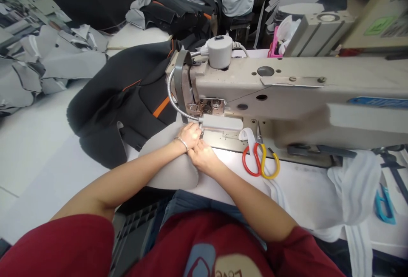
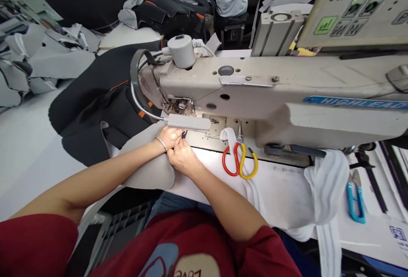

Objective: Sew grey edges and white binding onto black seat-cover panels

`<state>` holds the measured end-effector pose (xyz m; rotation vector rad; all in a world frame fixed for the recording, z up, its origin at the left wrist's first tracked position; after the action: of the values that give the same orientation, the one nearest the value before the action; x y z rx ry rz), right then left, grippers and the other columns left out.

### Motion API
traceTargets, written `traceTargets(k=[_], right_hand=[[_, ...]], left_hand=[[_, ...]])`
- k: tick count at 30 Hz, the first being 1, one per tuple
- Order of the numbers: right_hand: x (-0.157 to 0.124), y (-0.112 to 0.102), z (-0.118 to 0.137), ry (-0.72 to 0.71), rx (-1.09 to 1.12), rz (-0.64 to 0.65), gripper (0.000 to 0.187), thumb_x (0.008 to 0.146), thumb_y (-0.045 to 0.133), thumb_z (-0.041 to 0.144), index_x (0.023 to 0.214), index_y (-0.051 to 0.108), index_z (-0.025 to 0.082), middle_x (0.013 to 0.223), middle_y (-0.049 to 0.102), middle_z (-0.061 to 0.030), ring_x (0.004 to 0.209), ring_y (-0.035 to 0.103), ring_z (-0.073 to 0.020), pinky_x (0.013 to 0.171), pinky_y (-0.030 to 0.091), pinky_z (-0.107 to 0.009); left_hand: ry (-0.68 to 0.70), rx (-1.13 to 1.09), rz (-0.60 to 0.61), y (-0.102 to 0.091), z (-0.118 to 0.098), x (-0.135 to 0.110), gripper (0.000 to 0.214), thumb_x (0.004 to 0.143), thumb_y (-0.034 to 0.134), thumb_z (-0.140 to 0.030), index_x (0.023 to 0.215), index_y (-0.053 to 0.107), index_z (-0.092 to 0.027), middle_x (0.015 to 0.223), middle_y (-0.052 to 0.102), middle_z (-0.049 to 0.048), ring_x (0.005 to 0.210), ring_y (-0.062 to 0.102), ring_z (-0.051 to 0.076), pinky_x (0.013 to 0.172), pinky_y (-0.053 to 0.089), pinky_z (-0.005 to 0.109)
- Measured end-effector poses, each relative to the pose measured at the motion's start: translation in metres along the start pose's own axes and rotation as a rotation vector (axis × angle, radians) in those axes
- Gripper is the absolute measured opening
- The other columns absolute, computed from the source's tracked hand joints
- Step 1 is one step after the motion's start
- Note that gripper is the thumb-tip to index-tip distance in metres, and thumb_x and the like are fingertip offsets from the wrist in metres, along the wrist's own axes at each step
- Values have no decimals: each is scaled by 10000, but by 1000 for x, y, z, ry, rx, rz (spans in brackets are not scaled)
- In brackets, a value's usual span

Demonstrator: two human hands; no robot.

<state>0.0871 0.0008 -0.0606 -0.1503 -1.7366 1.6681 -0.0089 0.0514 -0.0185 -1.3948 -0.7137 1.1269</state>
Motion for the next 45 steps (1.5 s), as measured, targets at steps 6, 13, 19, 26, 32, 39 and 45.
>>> traceTargets(k=[6,13,19,26,32,39,45], right_hand=[[4,0,-16,43,59,0,235,834,329,104,887,558,88,890,590,-154,879,534,-194,838,388,-375],[5,-1,12,132,-54,-3,269,816,284,63,850,550,39,844,589,-201,841,539,-218,836,364,-411],[2,-5,12,58,-45,69,238,806,314,76,816,551,91,829,599,-153,842,540,-206,829,373,-375],[2,-5,3,58,-19,81,241,804,345,89,907,561,66,861,606,-161,862,539,-216,852,362,-376],[5,-4,-4,92,-16,73,241,792,367,97,917,572,69,884,611,-152,865,539,-211,868,358,-360],[6,-6,-1,99,-39,87,236,786,380,97,911,577,57,892,607,-171,879,530,-221,853,362,-380],[6,-9,-1,99,-27,109,244,785,375,91,913,581,61,900,608,-172,873,535,-220,854,359,-401]], left_hand=[[-39,0,-35,2,0,16,246,775,414,-219,890,623,-159,948,576,86,921,491,213,739,405,297],[28,26,-184,8,3,17,217,759,432,-180,844,630,-153,862,590,83,859,511,200,743,407,301],[173,52,-277,12,6,4,228,779,397,-167,821,621,-151,803,592,71,803,501,187,745,396,305],[90,57,-288,18,2,7,217,778,411,-189,739,623,-155,752,578,78,808,495,199,672,392,308],[24,14,-251,18,3,18,221,787,408,-208,756,622,-162,813,585,70,841,497,192,657,390,296],[55,1,-230,14,1,13,214,782,404,-160,818,614,-135,847,599,76,819,505,176,769,390,297],[4,3,-241,14,1,12,236,787,392,-176,874,609,-145,892,592,77,827,501,185,770,392,296]])
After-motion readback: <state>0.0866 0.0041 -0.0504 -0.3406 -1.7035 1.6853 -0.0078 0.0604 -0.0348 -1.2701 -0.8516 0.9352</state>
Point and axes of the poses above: each hand's wrist, its own x-axis towards the middle knuckle, its own y-axis out of the palm, z = x × y, the point moved 1 cm from there along x, towards the middle knuckle
